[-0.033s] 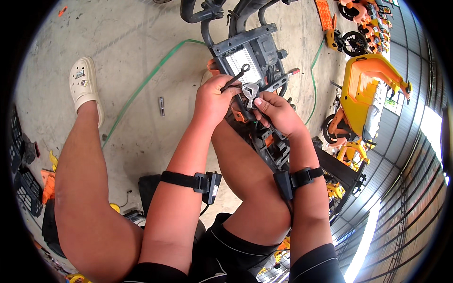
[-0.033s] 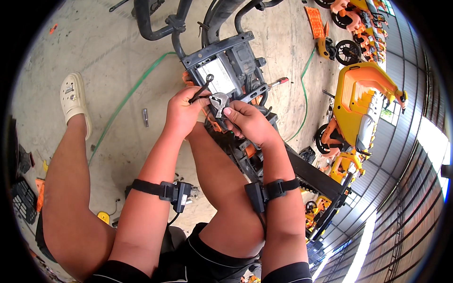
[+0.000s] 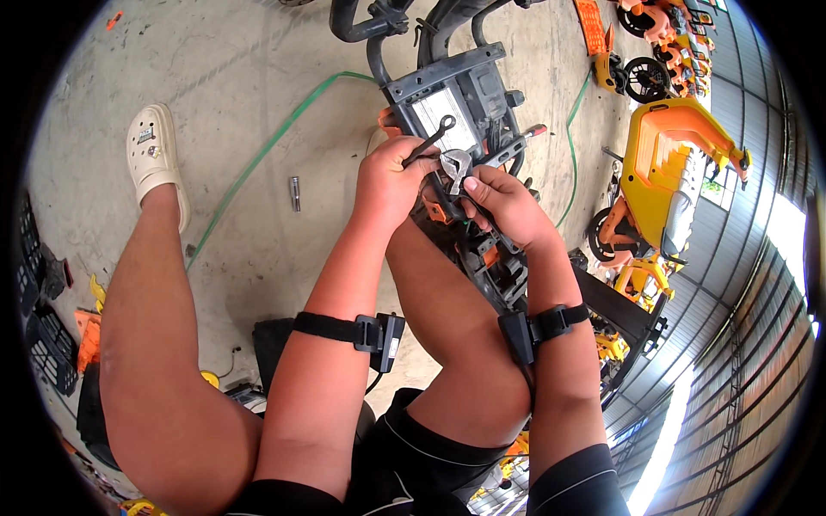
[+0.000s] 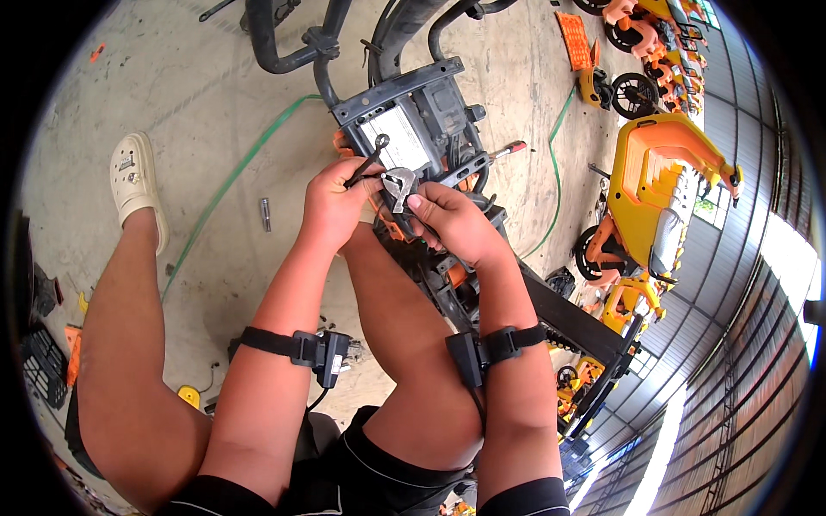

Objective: The person works on the dashboard and electrical assembly of a motorcycle using a wrench and by hand.

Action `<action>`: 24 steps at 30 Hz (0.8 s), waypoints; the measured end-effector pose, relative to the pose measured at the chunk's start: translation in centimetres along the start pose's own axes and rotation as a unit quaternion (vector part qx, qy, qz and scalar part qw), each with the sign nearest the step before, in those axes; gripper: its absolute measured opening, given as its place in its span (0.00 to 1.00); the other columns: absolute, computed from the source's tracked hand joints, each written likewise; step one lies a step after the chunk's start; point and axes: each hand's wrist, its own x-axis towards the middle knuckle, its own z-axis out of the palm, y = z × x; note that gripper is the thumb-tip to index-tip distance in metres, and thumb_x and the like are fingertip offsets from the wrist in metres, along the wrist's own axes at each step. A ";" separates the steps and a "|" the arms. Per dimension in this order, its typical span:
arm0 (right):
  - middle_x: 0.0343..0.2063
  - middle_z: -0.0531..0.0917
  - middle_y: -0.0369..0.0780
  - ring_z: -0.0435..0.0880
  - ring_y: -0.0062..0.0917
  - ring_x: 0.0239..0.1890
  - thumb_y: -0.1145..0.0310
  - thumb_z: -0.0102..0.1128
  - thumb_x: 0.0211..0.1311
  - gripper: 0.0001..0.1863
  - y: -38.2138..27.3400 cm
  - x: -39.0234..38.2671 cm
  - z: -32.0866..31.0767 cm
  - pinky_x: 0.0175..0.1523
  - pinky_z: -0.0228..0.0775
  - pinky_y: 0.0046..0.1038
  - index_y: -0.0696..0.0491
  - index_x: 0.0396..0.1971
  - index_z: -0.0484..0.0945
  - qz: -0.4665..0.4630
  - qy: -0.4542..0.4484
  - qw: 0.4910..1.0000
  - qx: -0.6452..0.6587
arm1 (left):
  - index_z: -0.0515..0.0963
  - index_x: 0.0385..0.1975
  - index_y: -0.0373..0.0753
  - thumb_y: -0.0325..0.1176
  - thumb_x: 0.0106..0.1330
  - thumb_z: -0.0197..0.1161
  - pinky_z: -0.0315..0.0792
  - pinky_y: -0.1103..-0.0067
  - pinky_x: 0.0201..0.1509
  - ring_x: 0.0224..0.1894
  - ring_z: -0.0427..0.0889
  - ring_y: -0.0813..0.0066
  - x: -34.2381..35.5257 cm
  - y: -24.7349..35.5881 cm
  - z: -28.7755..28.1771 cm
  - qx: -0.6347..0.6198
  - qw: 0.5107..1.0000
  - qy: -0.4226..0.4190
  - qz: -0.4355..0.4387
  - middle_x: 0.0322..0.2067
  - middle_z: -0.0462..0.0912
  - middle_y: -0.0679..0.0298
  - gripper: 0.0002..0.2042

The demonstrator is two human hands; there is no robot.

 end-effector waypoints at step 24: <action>0.22 0.77 0.34 0.68 0.13 0.19 0.65 0.52 0.73 0.12 -0.8 0.7 -0.8 0.24 0.58 0.17 0.57 0.34 0.77 -0.006 0.005 1.000 -0.011 | 0.84 0.38 0.37 0.27 0.57 0.68 0.74 0.73 0.44 0.39 0.84 0.63 -0.2 0.5 -0.2 0.043 0.999 -0.002 0.010 0.35 0.85 0.57 0.09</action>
